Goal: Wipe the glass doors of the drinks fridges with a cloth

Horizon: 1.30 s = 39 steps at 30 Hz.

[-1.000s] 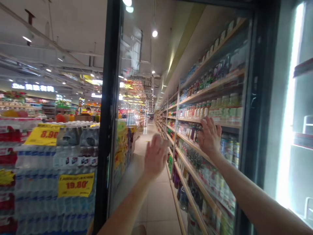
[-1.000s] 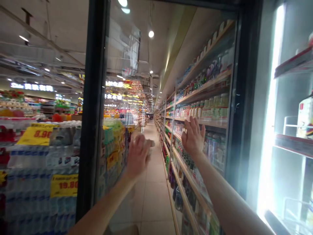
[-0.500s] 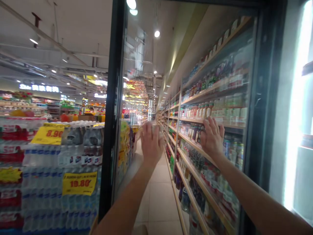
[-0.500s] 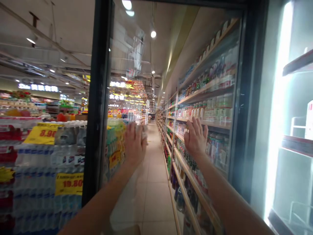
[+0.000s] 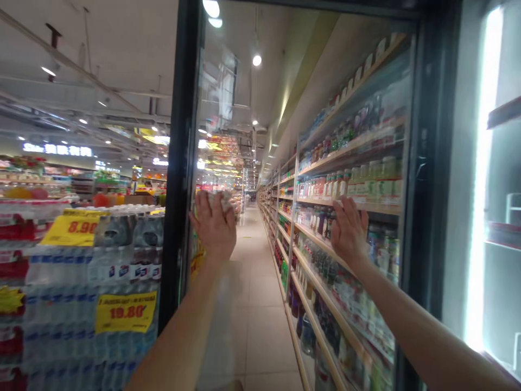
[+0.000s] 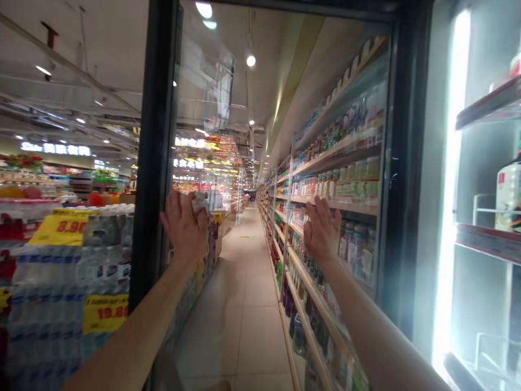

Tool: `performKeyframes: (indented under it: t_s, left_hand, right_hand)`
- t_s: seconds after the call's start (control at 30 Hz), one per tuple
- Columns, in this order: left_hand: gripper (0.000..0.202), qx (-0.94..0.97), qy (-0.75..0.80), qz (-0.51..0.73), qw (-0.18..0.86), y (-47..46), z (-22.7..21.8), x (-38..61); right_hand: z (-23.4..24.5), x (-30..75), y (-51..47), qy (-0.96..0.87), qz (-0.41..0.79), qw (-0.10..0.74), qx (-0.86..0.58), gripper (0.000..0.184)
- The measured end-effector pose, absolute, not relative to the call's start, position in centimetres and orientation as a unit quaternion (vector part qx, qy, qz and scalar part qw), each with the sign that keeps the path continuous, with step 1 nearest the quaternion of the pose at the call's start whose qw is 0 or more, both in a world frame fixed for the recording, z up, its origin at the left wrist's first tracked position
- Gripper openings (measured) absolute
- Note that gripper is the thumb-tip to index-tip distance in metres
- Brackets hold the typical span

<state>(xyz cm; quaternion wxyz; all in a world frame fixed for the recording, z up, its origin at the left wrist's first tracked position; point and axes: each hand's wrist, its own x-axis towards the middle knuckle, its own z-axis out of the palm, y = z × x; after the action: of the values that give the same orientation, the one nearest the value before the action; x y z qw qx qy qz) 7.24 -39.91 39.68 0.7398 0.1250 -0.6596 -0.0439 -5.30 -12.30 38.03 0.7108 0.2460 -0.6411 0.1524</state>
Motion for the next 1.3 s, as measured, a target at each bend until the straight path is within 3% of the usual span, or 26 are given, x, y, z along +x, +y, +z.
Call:
performKeyframes:
  t_s: [0.1,0.27,0.5,0.73,0.83,0.97,1.1,1.3]
  left_hand:
    - [0.046,0.07,-0.676,-0.018,0.734,-37.0,37.4,6.0]
    - [0.042,-0.16,-0.733,0.158,0.642,-31.4,35.2,3.9]
    - [0.045,0.008,-0.71,0.066,0.701,-34.8,38.5,5.3]
    - [0.041,-0.283,-0.727,0.264,0.568,-24.8,36.8,1.1]
    - [0.042,-0.219,-0.74,0.225,0.595,-26.3,39.5,1.8]
    - [0.045,0.01,-0.731,0.056,0.68,-34.5,43.6,5.6]
    - [0.05,0.111,-0.666,-0.04,0.736,-37.9,43.0,7.0]
    - [0.042,-0.146,-0.728,0.159,0.651,-31.2,38.2,3.8]
  right_hand:
    - [38.0,-5.4,-12.3,-0.643,0.152,0.71,0.245,0.049]
    - [38.0,-5.6,-12.0,-0.638,0.151,0.711,0.256,0.051]
    - [38.0,-5.7,-12.1,-0.633,0.177,0.706,0.264,0.052]
    - [37.8,-6.5,-10.8,-0.595,0.219,0.703,0.321,0.051]
    - [37.8,-6.7,-10.6,-0.592,0.222,0.704,0.325,0.052]
    - [37.8,-6.2,-11.0,-0.602,0.218,0.704,0.306,0.052]
    - [37.8,-5.8,-11.5,-0.608,0.2,0.712,0.288,0.051]
    - [37.8,-5.9,-11.4,-0.597,0.184,0.726,0.287,0.048]
